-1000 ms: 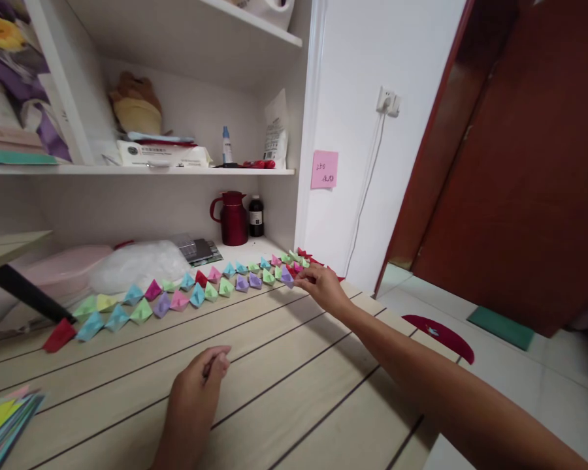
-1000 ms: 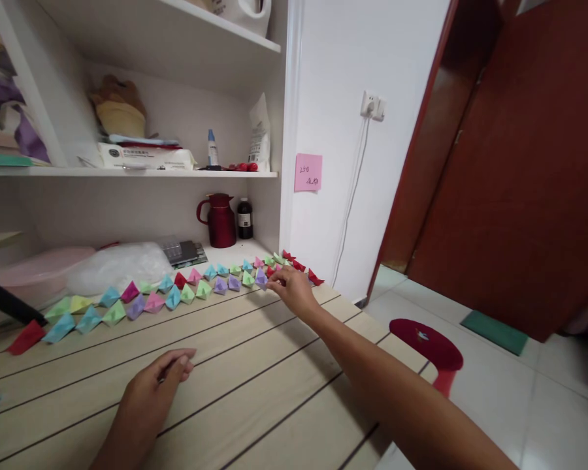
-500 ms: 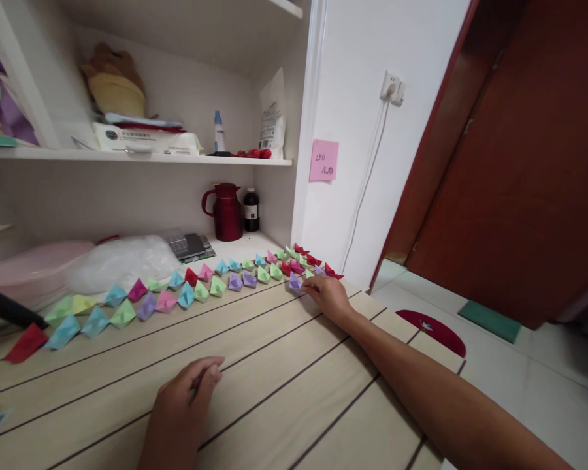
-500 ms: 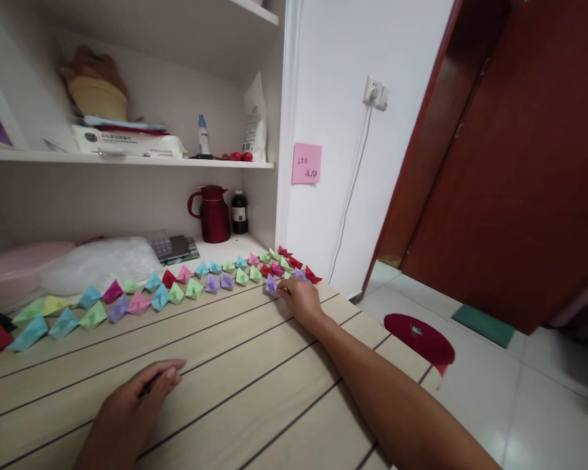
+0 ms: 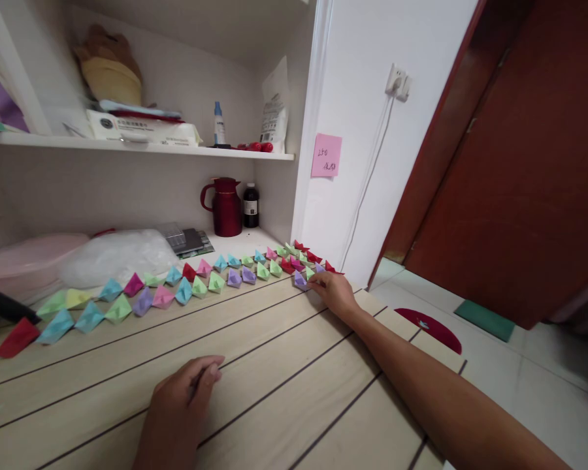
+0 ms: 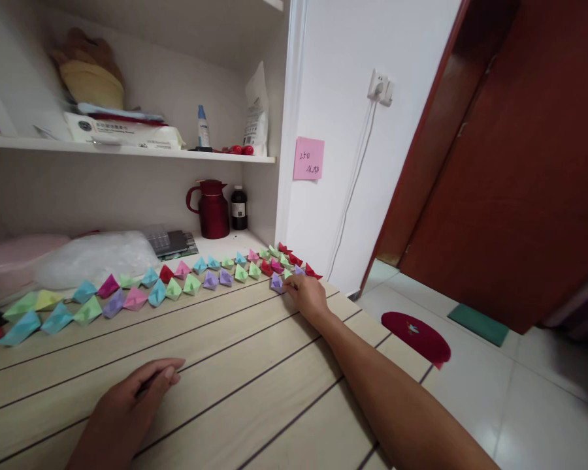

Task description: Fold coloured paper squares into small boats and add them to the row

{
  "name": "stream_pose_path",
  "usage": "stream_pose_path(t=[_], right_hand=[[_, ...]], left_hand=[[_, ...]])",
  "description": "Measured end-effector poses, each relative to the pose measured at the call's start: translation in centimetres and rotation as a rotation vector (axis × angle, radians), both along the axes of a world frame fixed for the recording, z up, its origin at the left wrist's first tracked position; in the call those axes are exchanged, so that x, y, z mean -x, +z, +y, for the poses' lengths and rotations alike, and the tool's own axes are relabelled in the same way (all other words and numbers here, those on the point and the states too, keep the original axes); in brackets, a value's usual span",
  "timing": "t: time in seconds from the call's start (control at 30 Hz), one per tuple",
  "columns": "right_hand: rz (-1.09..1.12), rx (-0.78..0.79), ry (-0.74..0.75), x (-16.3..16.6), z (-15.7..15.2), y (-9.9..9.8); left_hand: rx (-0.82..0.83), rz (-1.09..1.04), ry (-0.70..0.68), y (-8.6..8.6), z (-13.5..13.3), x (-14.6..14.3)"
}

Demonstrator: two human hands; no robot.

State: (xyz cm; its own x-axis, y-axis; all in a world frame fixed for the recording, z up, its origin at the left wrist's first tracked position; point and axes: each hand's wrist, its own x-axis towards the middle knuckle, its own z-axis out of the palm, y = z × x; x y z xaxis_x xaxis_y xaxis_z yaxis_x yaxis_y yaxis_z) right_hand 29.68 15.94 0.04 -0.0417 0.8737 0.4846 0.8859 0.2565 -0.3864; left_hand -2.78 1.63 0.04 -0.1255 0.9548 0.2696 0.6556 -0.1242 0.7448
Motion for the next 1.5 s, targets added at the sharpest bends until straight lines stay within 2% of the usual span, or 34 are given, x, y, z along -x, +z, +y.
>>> stream_pose_path(t=[0.73,1.5], right_hand=[[0.012,0.027,-0.029,-0.24,-0.32,0.03],[-0.066,0.015,-0.094,0.35,-0.83,0.7]], left_hand=[[-0.005,0.012,0.013,0.84,-0.06,-0.44],[0.05,0.006,-0.002,0.13,0.07,-0.23]])
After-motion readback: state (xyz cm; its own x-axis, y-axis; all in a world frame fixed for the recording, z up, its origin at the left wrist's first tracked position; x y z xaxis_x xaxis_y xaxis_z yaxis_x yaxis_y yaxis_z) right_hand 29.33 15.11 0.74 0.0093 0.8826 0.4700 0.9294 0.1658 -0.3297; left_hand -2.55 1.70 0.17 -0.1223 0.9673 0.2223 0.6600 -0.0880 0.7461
